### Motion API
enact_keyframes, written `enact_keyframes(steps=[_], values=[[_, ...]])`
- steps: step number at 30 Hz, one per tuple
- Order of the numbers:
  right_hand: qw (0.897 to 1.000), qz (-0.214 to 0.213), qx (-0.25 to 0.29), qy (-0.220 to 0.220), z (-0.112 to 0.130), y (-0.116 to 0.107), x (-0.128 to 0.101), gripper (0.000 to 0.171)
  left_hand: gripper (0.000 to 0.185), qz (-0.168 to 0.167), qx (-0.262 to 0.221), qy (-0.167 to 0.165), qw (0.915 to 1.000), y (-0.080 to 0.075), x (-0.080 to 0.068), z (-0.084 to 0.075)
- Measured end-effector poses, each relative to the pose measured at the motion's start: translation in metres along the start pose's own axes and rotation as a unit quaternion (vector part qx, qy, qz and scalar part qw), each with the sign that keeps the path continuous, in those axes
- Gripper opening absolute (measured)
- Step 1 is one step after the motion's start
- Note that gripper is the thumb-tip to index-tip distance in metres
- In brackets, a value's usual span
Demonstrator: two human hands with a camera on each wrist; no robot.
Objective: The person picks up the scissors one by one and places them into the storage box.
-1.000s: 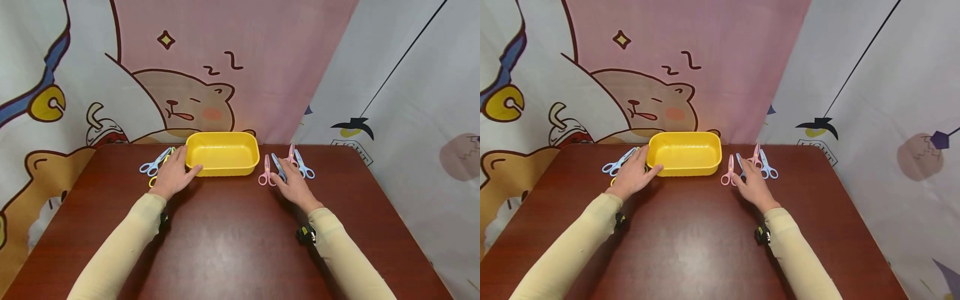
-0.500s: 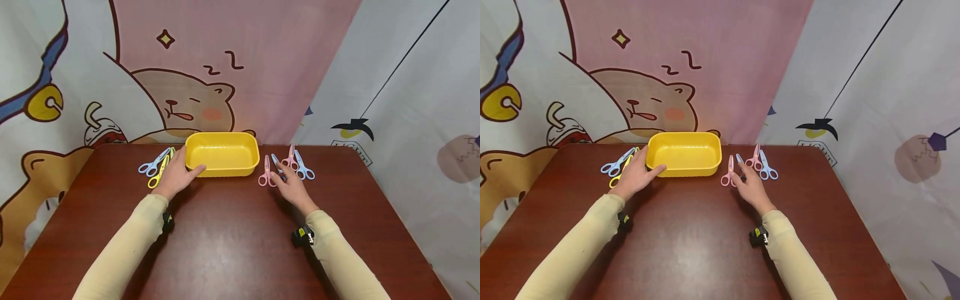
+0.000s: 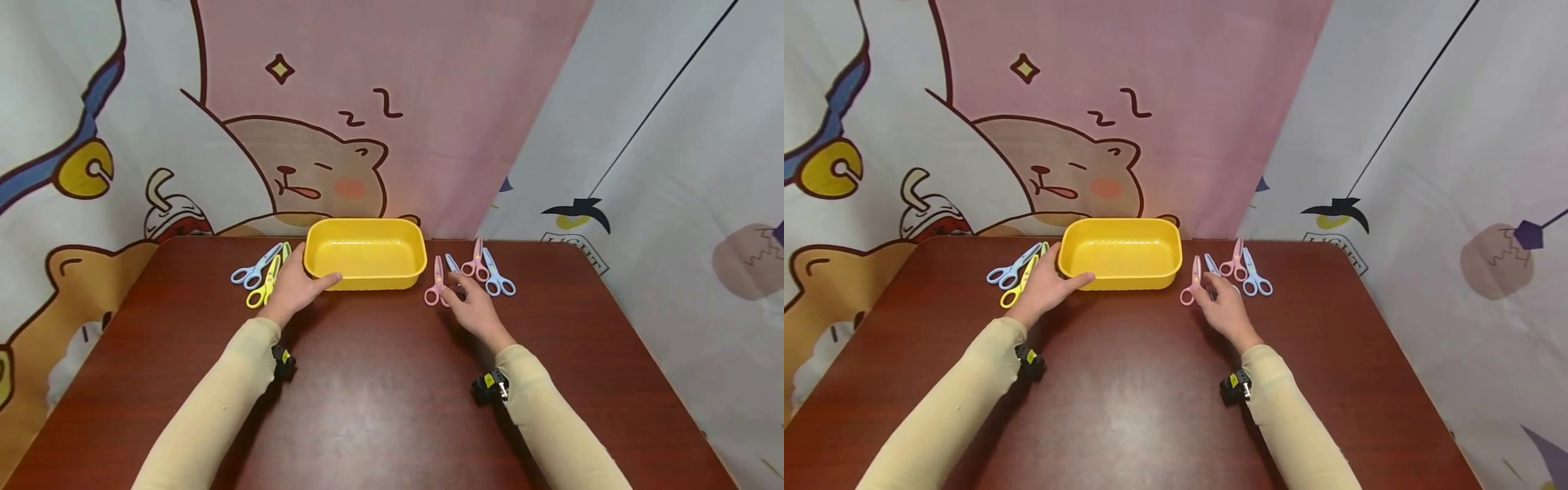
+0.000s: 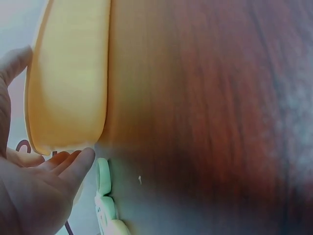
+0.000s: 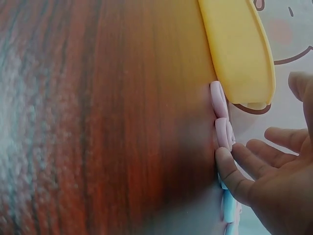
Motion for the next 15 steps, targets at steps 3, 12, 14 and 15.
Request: enact_keyframes(steps=[3, 12, 14, 15], values=[[1.0, -0.008, -0.002, -0.009, 0.001, -0.001, 0.0, 0.05, 0.094, 0.008, -0.018, -0.01, 0.9998, 0.001, -0.001, 0.001], [1.0, -0.003, -0.013, -0.026, 0.006, 0.004, 0.001, 0.044, 0.102, 0.042, -0.049, -0.056, 0.9963, 0.001, -0.005, 0.01], [1.0, 0.0, -0.015, -0.023, 0.006, 0.005, 0.001, 0.044, 0.1, 0.049, -0.064, -0.061, 0.9949, 0.001, -0.006, 0.011], [1.0, 0.001, -0.017, -0.022, 0.006, 0.006, 0.001, 0.044, 0.1, 0.052, -0.071, -0.066, 0.9939, 0.001, -0.007, 0.012]])
Point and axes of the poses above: each hand's wrist, its own x-axis towards the middle knuckle, its own y-axis out of the palm, z = x × y, the point moved 10 cm from there along x, towards the middle knuckle, and after that the axes turned 6 degrees about x, right-handed, at the moved point
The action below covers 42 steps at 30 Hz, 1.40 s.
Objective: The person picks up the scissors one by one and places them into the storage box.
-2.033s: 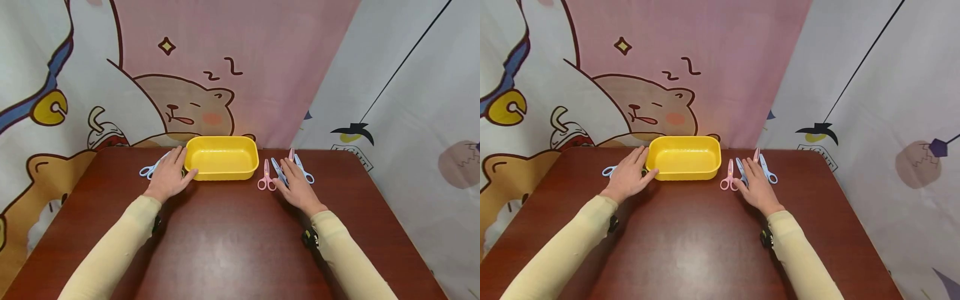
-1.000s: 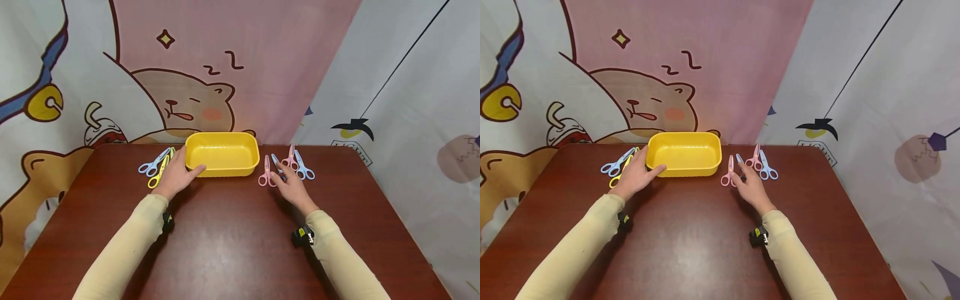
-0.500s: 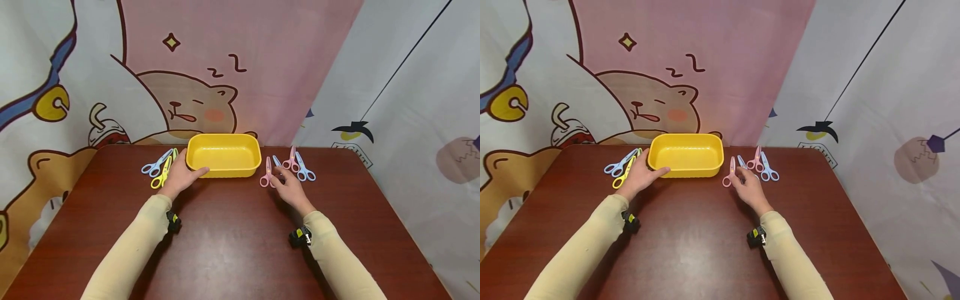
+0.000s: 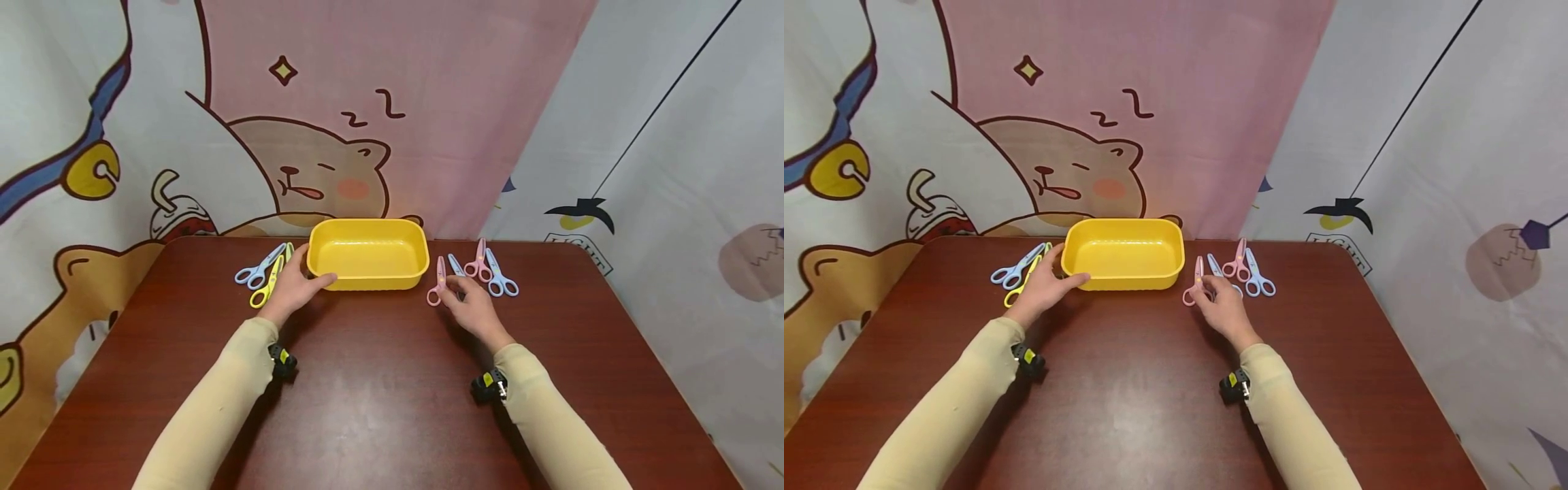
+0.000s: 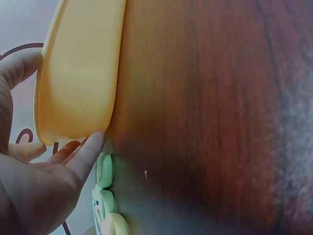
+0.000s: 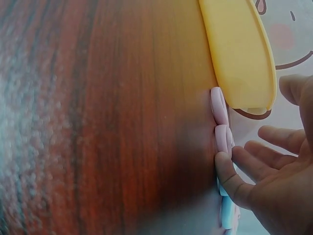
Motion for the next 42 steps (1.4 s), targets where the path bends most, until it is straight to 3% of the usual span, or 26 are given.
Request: enact_keyframes(steps=[8, 17, 42], values=[[1.0, -0.001, -0.015, -0.004, -0.002, 0.001, 0.001, 0.046, 0.099, 0.014, -0.022, -0.032, 0.9991, 0.004, -0.001, 0.006], [0.999, -0.009, -0.041, -0.024, 0.001, 0.001, 0.002, 0.046, 0.101, 0.022, -0.047, -0.041, 0.9978, 0.004, 0.002, 0.009], [0.99, -0.025, -0.109, -0.082, 0.006, 0.01, 0.004, 0.035, 0.1, 0.023, -0.028, -0.056, 0.9978, 0.004, 0.002, 0.008]])
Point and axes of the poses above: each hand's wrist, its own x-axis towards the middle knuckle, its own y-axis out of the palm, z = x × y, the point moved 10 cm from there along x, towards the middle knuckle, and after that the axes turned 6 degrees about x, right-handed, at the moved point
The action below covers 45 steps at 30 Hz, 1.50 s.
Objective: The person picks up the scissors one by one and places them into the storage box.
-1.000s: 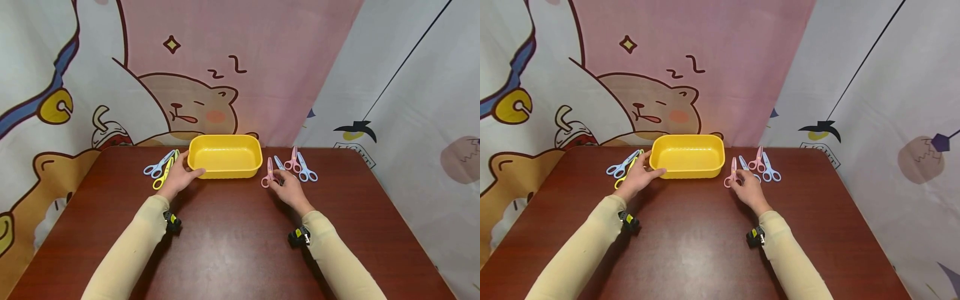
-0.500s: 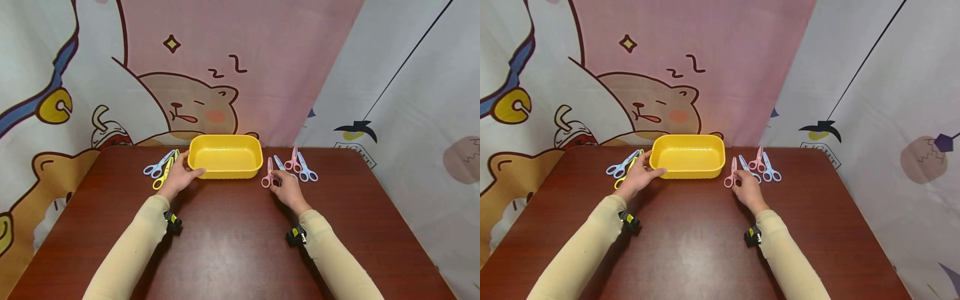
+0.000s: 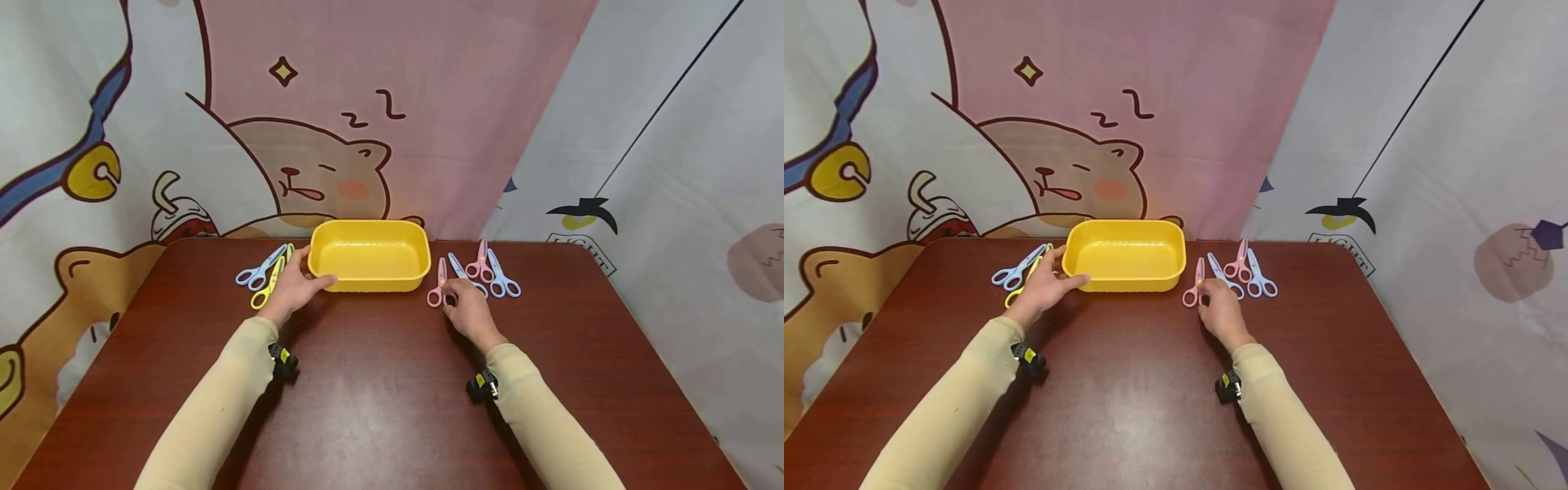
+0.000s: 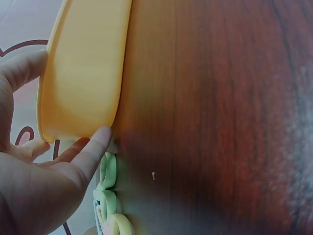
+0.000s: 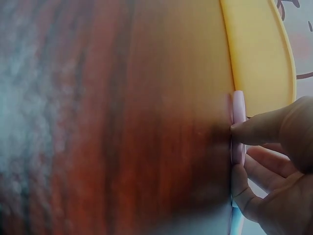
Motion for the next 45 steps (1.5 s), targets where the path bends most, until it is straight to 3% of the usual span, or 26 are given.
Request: enact_keyframes(steps=[7, 19, 32, 37, 45], values=[[1.0, -0.006, -0.007, -0.007, 0.002, -0.001, 0.001, 0.034, 0.1, 0.003, -0.004, -0.003, 1.0, 0.0, -0.001, -0.003], [0.998, 0.04, -0.035, 0.02, 0.0, 0.007, 0.003, 0.044, 0.1, 0.003, 0.0, -0.007, 1.0, 0.0, -0.002, -0.004], [0.997, 0.055, -0.041, 0.048, -0.006, 0.002, 0.005, 0.053, 0.1, 0.0, 0.0, -0.002, 1.0, 0.0, -0.001, -0.005], [0.999, 0.03, -0.018, 0.04, -0.004, -0.007, 0.006, 0.046, 0.099, -0.001, -0.001, -0.005, 1.0, -0.001, -0.001, -0.004], [0.997, 0.016, 0.028, 0.067, -0.013, -0.012, 0.005, 0.041, 0.098, 0.001, 0.003, -0.011, 0.9999, 0.0, -0.001, -0.002]])
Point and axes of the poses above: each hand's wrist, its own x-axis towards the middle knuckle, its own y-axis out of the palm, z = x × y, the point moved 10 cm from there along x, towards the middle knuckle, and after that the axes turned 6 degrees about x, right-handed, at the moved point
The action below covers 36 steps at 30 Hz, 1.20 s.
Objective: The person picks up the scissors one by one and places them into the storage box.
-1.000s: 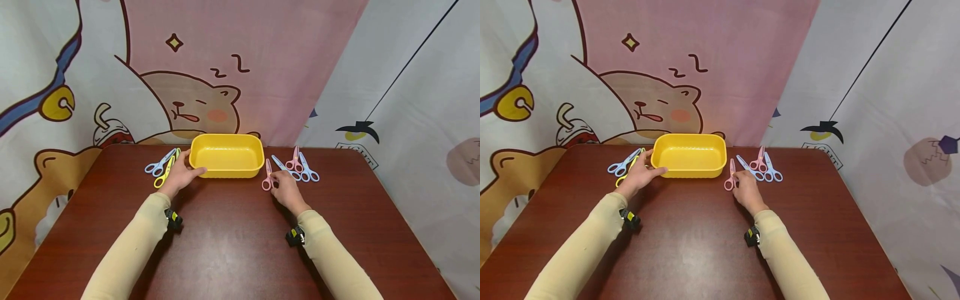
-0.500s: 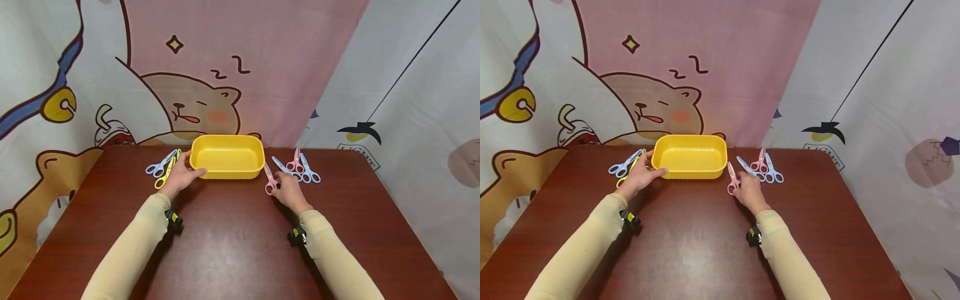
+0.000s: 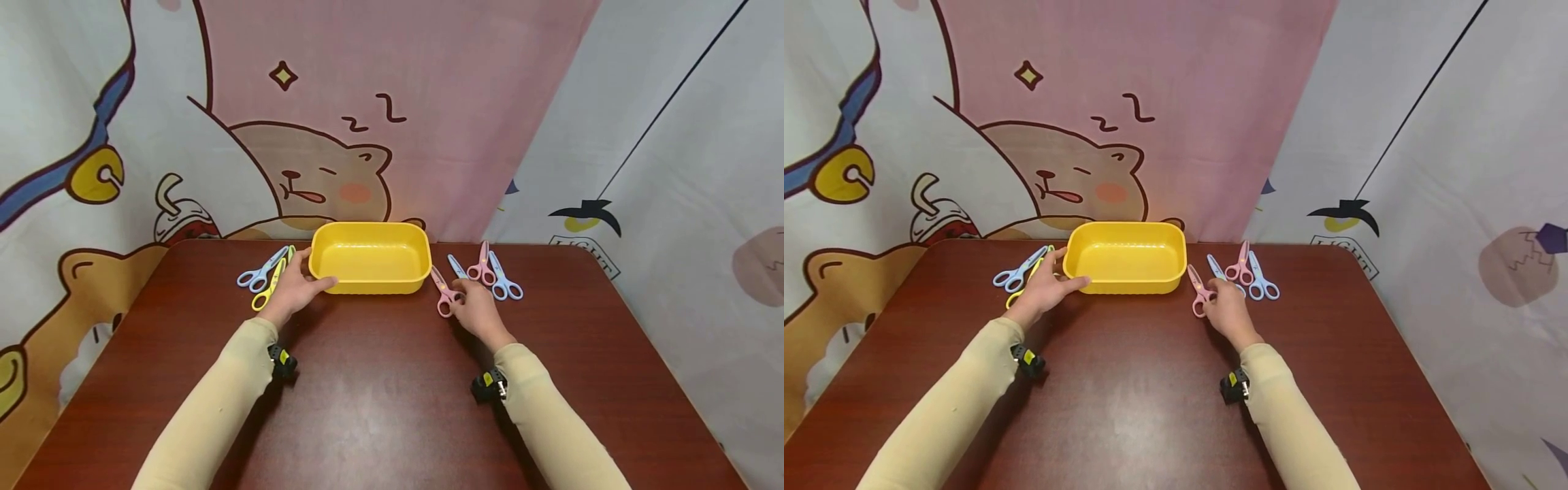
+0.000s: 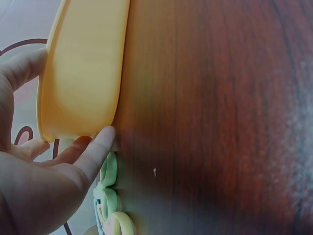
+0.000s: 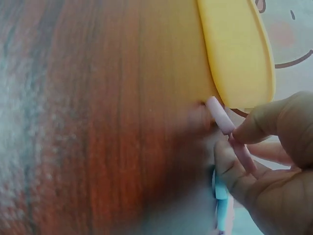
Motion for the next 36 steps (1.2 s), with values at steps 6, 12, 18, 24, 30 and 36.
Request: enact_keyframes(steps=[6, 12, 18, 24, 30, 36], values=[[1.0, -0.003, 0.017, -0.002, 0.0, -0.003, -0.002, 0.043, 0.099, -0.001, 0.001, 0.005, 1.0, 0.0, -0.001, -0.001], [0.993, 0.027, 0.109, 0.032, -0.001, 0.0, -0.004, 0.047, 0.099, 0.001, 0.001, 0.001, 1.0, -0.001, -0.002, 0.0], [0.998, 0.034, 0.05, 0.031, -0.001, -0.001, -0.003, 0.05, 0.1, 0.002, 0.004, 0.001, 1.0, -0.001, -0.002, 0.0], [0.999, 0.037, 0.019, 0.032, -0.002, -0.003, -0.003, 0.048, 0.1, 0.004, 0.007, 0.0, 1.0, 0.0, -0.002, 0.0], [0.999, 0.028, 0.014, 0.019, -0.002, -0.006, -0.004, 0.046, 0.101, 0.004, 0.009, 0.001, 0.9999, 0.0, -0.002, -0.001], [0.998, 0.017, 0.052, 0.03, -0.003, -0.009, -0.005, 0.047, 0.1, 0.002, 0.0, 0.007, 1.0, 0.0, -0.001, -0.002]])
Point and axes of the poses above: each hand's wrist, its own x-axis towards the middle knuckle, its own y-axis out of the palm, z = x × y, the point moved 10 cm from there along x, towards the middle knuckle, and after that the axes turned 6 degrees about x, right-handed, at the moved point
